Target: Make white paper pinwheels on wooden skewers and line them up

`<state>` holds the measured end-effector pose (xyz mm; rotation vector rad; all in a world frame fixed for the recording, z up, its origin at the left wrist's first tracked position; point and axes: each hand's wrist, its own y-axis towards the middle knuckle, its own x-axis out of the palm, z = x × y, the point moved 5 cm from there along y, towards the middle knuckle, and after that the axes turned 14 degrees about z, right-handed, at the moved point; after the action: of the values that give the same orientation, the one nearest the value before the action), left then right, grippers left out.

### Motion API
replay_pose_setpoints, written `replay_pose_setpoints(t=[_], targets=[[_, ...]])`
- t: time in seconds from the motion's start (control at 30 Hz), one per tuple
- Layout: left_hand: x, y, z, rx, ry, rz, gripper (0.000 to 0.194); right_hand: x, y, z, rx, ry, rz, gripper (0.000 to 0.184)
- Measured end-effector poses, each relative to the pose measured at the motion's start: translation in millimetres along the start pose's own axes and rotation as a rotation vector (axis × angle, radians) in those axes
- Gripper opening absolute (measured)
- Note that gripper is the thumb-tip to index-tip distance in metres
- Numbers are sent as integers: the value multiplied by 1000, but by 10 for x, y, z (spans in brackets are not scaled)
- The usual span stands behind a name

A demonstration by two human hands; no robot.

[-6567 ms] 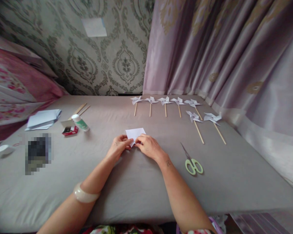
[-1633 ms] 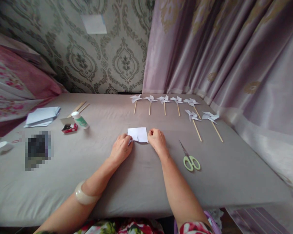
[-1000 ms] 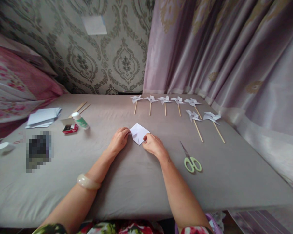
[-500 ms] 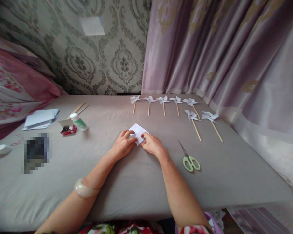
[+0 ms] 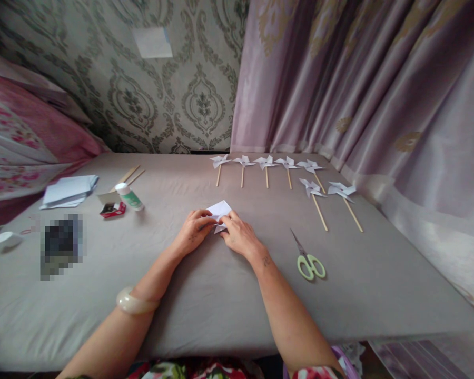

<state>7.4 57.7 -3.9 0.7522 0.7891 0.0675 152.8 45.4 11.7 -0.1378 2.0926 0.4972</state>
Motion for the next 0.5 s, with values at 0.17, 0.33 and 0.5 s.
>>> replay_pose_setpoints(t=[0.17,0.33,0.5], targets=[[-38,16,10,-54,-29,3,15,35,-2,-34,-33,-4,3,17],[-85,10,36,-88,-25,0,13,69,11,-49,-66,30,-3,14],[-115,-3,105,-96,1,-76,12,100,11,-52,-62,129,-63,14]])
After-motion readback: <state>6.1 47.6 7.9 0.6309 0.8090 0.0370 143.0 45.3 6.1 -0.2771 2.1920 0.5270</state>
